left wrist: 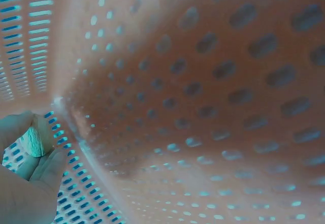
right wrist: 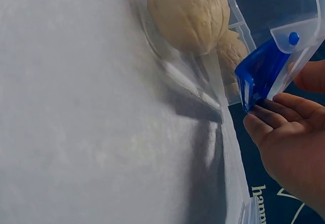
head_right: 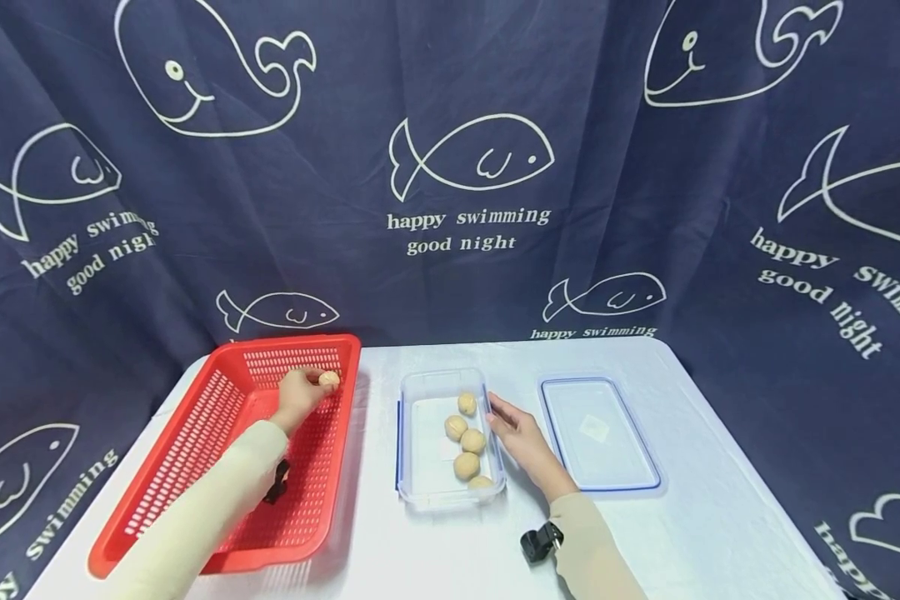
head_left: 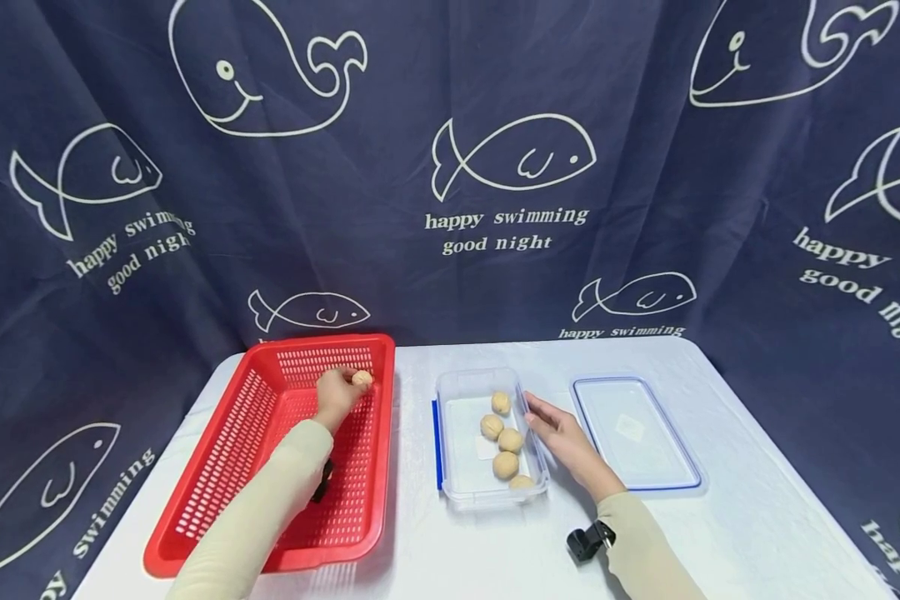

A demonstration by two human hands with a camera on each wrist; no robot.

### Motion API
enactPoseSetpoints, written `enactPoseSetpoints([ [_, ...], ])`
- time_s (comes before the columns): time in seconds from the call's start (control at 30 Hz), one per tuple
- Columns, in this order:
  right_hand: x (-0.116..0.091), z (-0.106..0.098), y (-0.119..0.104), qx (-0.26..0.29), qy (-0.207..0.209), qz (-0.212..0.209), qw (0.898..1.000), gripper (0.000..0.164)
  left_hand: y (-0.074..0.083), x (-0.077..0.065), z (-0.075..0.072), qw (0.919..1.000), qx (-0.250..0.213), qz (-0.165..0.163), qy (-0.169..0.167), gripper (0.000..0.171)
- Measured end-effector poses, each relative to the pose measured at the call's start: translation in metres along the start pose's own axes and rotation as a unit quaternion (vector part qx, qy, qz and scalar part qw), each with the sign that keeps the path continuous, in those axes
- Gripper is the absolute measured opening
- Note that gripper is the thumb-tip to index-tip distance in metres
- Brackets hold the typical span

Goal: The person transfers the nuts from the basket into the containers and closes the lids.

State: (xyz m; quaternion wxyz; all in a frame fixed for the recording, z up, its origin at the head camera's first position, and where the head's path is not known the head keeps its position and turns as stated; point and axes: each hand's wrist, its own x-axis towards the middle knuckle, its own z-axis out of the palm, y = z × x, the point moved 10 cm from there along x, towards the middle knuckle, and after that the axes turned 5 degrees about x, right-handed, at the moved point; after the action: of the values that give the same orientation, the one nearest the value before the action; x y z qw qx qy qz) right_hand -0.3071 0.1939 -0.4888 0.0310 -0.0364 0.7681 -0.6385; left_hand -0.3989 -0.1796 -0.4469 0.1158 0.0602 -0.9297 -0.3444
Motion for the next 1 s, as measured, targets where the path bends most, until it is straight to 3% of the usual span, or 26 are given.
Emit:
enactPoseSetpoints([
  [0.47, -0.001, 0.001, -0.001, 0.006, -0.001, -0.003, 1.000, 0.053, 0.028, -0.017, -0.014, 0.9936, -0.110, -0.007, -0.021, 0.033],
  [0.83, 0.001, -0.001, 0.002, 0.001, 0.001, -0.008, 1.000, 0.051, 0.051, -0.029, -0.031, 0.9857, -0.168, -0.016, 0.003, 0.034],
  [1.0, 0.001, -0.001, 0.003, -0.003, 0.001, -0.008, 1.000, 0.051, 0.066, -0.038, -0.041, 0.9774, -0.211, -0.014, 0.004, 0.034],
])
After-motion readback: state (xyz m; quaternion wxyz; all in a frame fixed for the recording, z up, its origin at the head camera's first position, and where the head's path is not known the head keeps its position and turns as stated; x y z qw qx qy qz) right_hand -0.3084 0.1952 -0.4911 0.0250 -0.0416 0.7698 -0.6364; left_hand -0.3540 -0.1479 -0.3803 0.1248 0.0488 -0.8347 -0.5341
